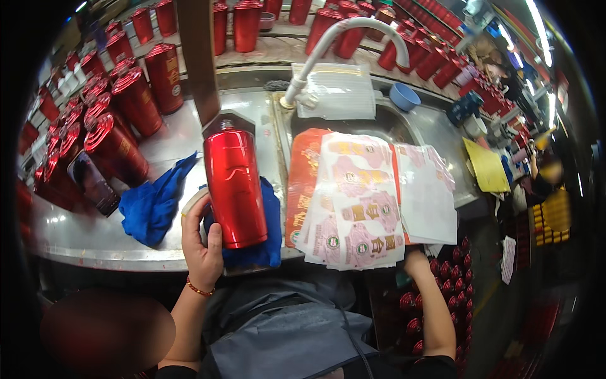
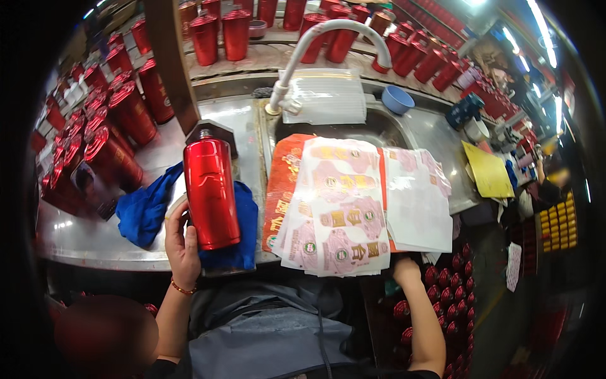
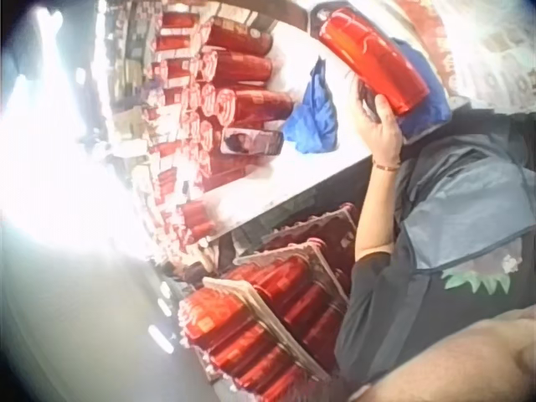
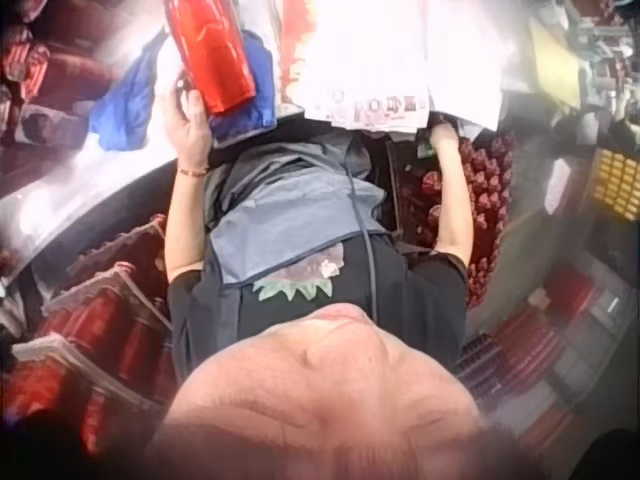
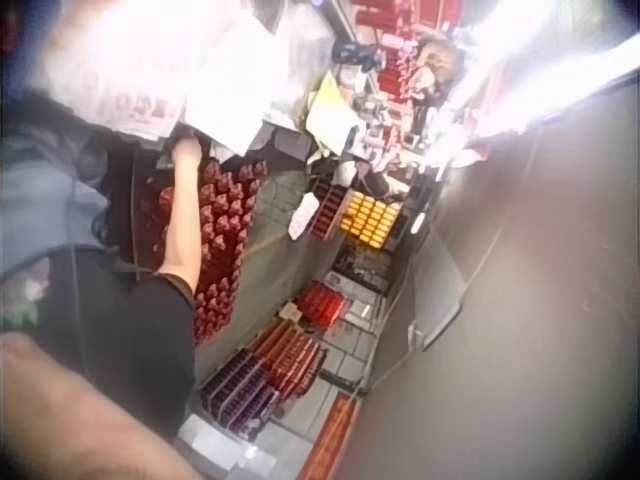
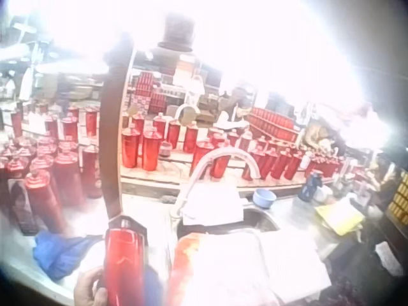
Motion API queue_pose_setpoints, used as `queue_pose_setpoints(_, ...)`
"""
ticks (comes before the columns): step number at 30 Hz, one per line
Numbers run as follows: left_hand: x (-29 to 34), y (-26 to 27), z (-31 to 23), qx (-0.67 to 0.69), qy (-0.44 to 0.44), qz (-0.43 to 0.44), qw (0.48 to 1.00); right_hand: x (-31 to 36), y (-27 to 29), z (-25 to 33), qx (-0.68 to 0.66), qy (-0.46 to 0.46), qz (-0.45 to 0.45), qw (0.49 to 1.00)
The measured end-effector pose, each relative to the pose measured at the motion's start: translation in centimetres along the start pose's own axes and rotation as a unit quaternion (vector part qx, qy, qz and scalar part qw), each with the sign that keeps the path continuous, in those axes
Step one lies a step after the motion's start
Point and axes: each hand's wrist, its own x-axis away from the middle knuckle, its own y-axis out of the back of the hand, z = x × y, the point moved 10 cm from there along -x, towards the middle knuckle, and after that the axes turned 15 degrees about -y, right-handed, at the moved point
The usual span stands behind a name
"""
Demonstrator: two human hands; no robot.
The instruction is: The person applies a gold label to a red cylindrical container, smooths it with a green tool, and wipes the surface with a blue cloth. The person repeats this process on multiple containers at a workstation.
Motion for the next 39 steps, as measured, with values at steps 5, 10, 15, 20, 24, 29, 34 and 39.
queue_pose_setpoints(5, 0.1, -0.1, -0.1, 0.036, -0.010, 0.007, 0.999, 17.7, 10.8, 11.0, 0.032, 0.426, 0.325, 0.844)
queue_pose_setpoints(10, -0.8, -0.8, -2.0, -0.070, -0.052, 0.136, 0.987, 15.1, 26.1, 15.4, -0.071, 0.475, 0.235, 0.845)
queue_pose_setpoints(15, -2.2, -2.8, -2.7, -0.108, -0.053, 0.186, 0.975, 3.5, 34.0, 23.9, -0.110, 0.470, -0.195, 0.854)
queue_pose_setpoints(20, -2.6, -2.3, -2.7, -0.120, -0.067, 0.163, 0.977, -2.1, 32.9, 28.8, -0.095, 0.424, -0.071, 0.898)
queue_pose_setpoints(24, -2.3, -2.1, -2.4, -0.118, -0.060, 0.157, 0.979, -5.0, 32.6, 29.8, -0.108, 0.390, 0.027, 0.914)
queue_pose_setpoints(29, -1.8, -1.9, -1.5, -0.081, -0.048, 0.143, 0.985, -6.5, 32.2, 30.6, -0.130, 0.393, 0.118, 0.903)
queue_pose_setpoints(34, -2.2, -2.1, -1.9, -0.081, -0.049, 0.155, 0.983, -7.8, 33.5, 29.9, -0.179, 0.370, 0.086, 0.908)
queue_pose_setpoints(39, -2.1, -1.8, -1.8, -0.076, -0.048, 0.153, 0.984, -3.6, 37.6, 28.3, -0.201, 0.398, -0.063, 0.893)
